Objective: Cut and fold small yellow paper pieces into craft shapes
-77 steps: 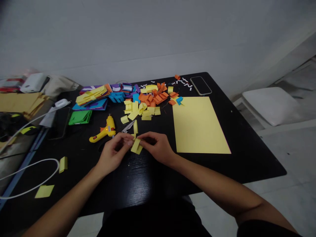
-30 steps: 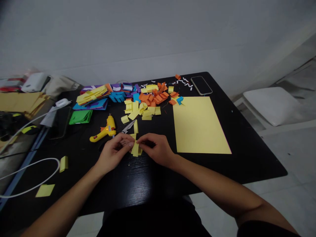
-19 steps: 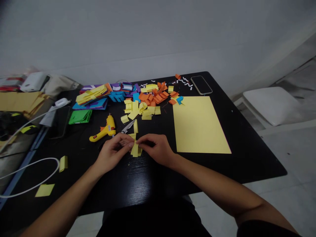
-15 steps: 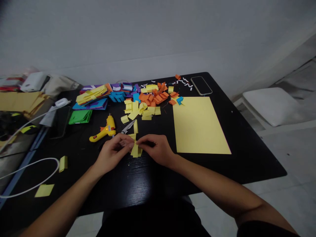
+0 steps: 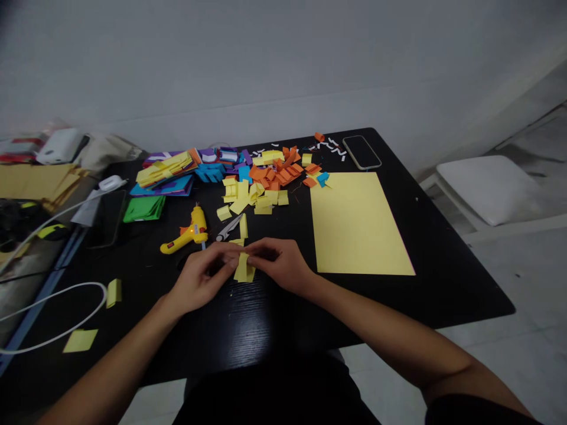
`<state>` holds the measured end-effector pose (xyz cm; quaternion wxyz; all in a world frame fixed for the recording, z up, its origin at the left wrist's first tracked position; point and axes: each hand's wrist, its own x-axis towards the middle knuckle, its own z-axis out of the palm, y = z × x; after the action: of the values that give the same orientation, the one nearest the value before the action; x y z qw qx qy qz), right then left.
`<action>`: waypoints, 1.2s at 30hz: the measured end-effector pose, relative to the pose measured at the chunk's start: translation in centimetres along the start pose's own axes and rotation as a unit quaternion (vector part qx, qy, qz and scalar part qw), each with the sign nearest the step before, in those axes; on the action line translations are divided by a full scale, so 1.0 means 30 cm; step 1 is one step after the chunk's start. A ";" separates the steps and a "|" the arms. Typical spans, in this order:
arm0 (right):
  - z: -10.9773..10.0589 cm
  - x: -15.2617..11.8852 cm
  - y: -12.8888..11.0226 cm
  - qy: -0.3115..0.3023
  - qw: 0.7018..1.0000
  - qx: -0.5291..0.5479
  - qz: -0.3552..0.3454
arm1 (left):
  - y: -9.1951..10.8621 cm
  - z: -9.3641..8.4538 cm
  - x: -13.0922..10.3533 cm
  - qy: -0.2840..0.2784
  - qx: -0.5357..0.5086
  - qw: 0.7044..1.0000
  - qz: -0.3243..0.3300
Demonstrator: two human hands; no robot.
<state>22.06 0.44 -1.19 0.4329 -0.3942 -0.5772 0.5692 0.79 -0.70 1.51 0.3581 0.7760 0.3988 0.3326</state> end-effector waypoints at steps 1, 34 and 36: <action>-0.002 0.002 0.000 -0.004 1.000 0.007 0.009 | 0.003 -0.008 0.000 -0.026 0.024 0.999 0.030; 0.013 0.001 -0.024 0.034 0.998 0.052 0.031 | -0.011 0.008 -0.009 0.007 0.113 0.990 0.078; 0.014 0.000 -0.022 0.036 0.997 0.052 0.032 | -0.012 0.009 -0.010 0.007 0.114 0.991 0.075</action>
<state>21.69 0.28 -0.52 0.4549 -0.4098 -0.5178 0.5975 0.72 -0.87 1.00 0.2387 0.8372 0.3767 0.3165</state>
